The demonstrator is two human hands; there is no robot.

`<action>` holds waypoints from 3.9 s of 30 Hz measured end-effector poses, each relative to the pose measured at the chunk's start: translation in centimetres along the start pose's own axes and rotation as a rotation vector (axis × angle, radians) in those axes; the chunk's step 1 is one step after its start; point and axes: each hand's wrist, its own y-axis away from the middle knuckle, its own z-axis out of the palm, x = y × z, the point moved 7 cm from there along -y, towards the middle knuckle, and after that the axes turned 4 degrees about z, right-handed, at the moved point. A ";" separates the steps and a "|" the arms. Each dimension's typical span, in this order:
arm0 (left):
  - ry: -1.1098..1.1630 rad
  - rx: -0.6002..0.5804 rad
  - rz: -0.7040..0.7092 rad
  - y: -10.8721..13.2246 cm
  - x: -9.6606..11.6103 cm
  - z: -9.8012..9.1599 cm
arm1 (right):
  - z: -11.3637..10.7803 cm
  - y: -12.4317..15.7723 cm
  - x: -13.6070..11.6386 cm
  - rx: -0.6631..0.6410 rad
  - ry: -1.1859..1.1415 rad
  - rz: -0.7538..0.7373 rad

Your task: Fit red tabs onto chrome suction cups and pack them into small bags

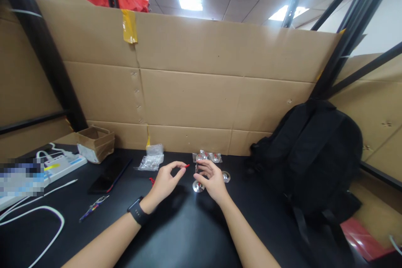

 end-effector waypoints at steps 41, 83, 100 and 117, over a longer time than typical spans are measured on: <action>-0.304 -0.191 0.179 1.2 1.6 2.0 | 2.2 0.9 -0.3 -0.044 0.168 -0.079; 0.030 -0.066 0.042 1.0 0.8 1.4 | 2.1 0.8 1.4 -0.020 -0.078 0.100; 0.441 -0.139 -0.153 0.8 -2.3 3.5 | 1.9 0.9 0.3 0.001 0.048 -0.008; 0.536 -0.140 -0.226 1.0 -2.7 3.6 | 2.0 0.9 1.2 -0.012 -0.049 0.030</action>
